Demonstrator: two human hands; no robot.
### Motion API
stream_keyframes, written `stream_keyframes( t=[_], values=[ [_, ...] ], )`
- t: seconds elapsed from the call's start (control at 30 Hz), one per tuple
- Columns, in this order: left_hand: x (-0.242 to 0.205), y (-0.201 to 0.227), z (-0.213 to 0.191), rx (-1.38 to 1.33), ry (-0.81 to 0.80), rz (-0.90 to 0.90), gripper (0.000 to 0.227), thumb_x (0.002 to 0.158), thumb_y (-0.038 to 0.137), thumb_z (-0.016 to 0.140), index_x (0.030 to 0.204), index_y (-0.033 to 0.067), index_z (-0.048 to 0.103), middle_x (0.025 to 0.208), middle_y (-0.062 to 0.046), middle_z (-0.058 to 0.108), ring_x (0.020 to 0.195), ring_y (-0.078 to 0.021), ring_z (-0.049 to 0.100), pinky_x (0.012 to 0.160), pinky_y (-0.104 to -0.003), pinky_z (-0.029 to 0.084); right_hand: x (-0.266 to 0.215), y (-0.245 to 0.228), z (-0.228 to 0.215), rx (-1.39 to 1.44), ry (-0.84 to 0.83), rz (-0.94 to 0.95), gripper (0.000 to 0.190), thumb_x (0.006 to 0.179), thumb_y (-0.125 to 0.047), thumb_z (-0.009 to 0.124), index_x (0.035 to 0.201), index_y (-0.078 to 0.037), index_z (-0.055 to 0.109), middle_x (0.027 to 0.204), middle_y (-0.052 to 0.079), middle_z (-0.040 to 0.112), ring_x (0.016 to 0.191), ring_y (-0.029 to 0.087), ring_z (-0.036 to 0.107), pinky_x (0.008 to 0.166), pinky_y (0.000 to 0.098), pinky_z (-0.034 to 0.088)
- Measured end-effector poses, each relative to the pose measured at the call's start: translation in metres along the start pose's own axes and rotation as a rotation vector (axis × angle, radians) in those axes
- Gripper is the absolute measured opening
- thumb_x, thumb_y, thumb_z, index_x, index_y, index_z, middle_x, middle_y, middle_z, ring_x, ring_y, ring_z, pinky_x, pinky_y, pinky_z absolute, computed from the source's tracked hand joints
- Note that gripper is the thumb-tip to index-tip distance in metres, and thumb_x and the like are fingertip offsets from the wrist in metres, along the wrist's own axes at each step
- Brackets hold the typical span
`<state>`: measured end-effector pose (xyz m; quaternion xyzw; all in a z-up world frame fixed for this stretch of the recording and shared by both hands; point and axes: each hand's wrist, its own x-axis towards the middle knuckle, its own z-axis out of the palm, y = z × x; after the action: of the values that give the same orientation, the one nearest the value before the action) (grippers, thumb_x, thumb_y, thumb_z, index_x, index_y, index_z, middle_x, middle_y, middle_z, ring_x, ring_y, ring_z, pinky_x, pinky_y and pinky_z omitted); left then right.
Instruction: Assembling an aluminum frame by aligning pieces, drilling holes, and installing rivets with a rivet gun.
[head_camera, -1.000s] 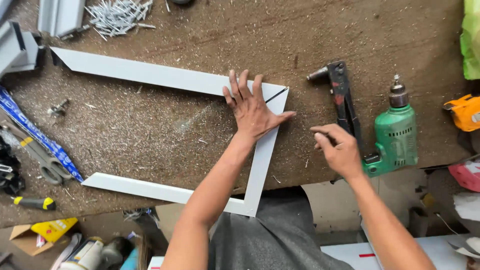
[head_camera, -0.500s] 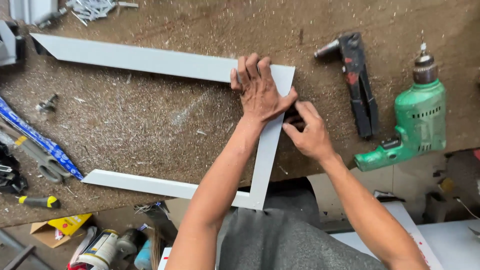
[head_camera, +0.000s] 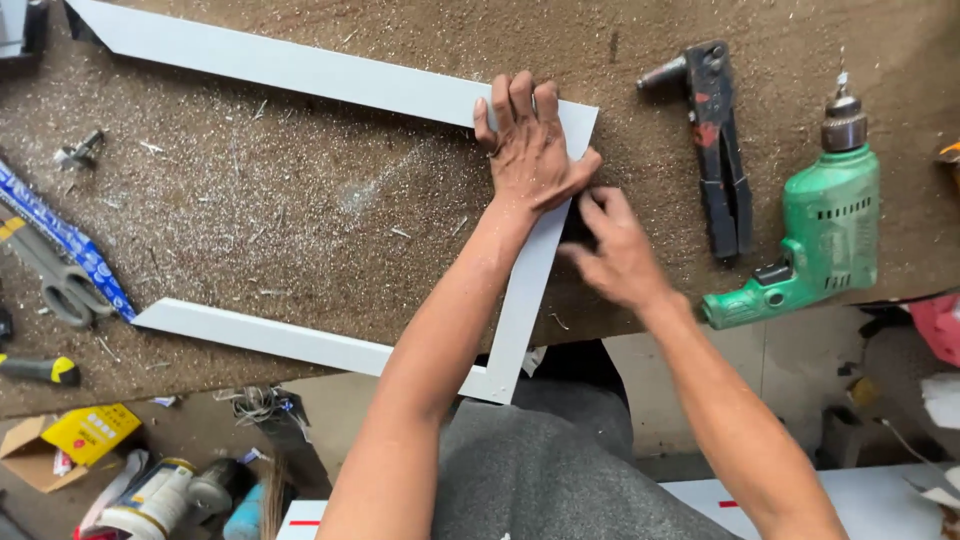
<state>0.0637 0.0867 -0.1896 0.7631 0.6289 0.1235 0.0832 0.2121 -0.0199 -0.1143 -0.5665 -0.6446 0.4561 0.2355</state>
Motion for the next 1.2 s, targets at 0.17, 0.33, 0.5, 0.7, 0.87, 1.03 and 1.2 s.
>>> stream_keyframes(
  t=[0.17, 0.33, 0.5, 0.7, 0.87, 1.03, 1.2],
  values=[
    [0.006, 0.007, -0.023, -0.030, 0.020, -0.020, 0.080, 0.064, 0.071, 0.064, 0.119, 0.0176, 0.043, 0.130, -0.009, 0.038, 0.133, -0.0328, 0.033, 0.114, -0.054, 0.021, 0.002, 0.017, -0.098, -0.640, 0.446, 0.023, 0.085, 0.091, -0.019, 0.089, 0.154, 0.011, 0.039, 0.136, 0.030, 0.039, 0.121, 0.052, 0.043, 0.104, 0.0643, 0.035],
    [0.007, 0.012, -0.045, 0.016, -0.017, -0.004, 0.094, 0.069, 0.084, 0.055, 0.133, 0.0168, 0.041, 0.144, -0.015, 0.033, 0.144, -0.0348, 0.017, 0.119, -0.057, 0.008, 0.016, 0.058, -0.122, -0.458, 0.209, 0.212, 0.067, 0.080, -0.025, 0.081, 0.134, 0.001, 0.053, 0.120, 0.021, 0.049, 0.107, 0.044, 0.052, 0.092, 0.0524, 0.047],
    [-0.001, 0.007, -0.038, 0.083, -0.041, -0.114, 0.140, 0.051, 0.118, 0.043, 0.154, 0.0236, 0.032, 0.165, -0.017, 0.014, 0.157, -0.0418, -0.004, 0.128, -0.065, -0.009, 0.006, -0.010, -0.120, 0.725, 0.039, 0.648, 0.049, 0.073, 0.001, 0.069, 0.117, -0.006, 0.049, 0.090, 0.010, 0.064, 0.077, 0.031, 0.075, 0.078, 0.0392, 0.062],
    [0.011, 0.010, -0.033, -0.067, 0.152, -0.042, 0.081, 0.062, 0.068, 0.082, 0.114, 0.0160, 0.048, 0.126, -0.013, 0.041, 0.143, -0.0407, 0.021, 0.112, -0.065, 0.000, -0.015, -0.009, -0.054, 0.982, 0.254, 0.404, 0.067, 0.095, -0.014, 0.069, 0.144, -0.013, 0.023, 0.104, 0.022, 0.065, 0.059, 0.026, 0.071, 0.048, 0.0383, 0.064],
    [0.012, 0.010, -0.032, -0.095, 0.112, -0.060, 0.077, 0.063, 0.065, 0.080, 0.113, 0.0165, 0.048, 0.123, -0.010, 0.042, 0.139, -0.0369, 0.026, 0.108, -0.064, 0.002, -0.002, -0.039, -0.035, 0.931, 0.408, 0.495, 0.080, 0.105, -0.018, 0.052, 0.166, -0.024, 0.001, 0.109, 0.019, 0.059, 0.065, 0.024, 0.070, 0.056, 0.0388, 0.067],
    [0.018, 0.012, -0.039, -0.113, 0.089, -0.058, 0.074, 0.065, 0.058, 0.080, 0.115, 0.0147, 0.046, 0.122, -0.011, 0.041, 0.136, -0.0377, 0.028, 0.107, -0.064, 0.000, 0.003, -0.032, -0.002, 0.934, 0.473, 0.462, 0.081, 0.104, -0.023, 0.051, 0.167, -0.022, 0.000, 0.106, 0.016, 0.057, 0.065, 0.022, 0.072, 0.054, 0.0370, 0.068],
    [0.018, 0.011, -0.038, -0.117, 0.080, -0.058, 0.075, 0.063, 0.057, 0.081, 0.115, 0.0151, 0.046, 0.120, -0.012, 0.041, 0.135, -0.0384, 0.027, 0.109, -0.063, -0.003, 0.014, -0.037, -0.018, 0.939, 0.368, 0.466, 0.081, 0.101, -0.021, 0.054, 0.166, -0.022, 0.005, 0.098, 0.012, 0.058, 0.060, 0.018, 0.069, 0.052, 0.0331, 0.067]
  ],
)
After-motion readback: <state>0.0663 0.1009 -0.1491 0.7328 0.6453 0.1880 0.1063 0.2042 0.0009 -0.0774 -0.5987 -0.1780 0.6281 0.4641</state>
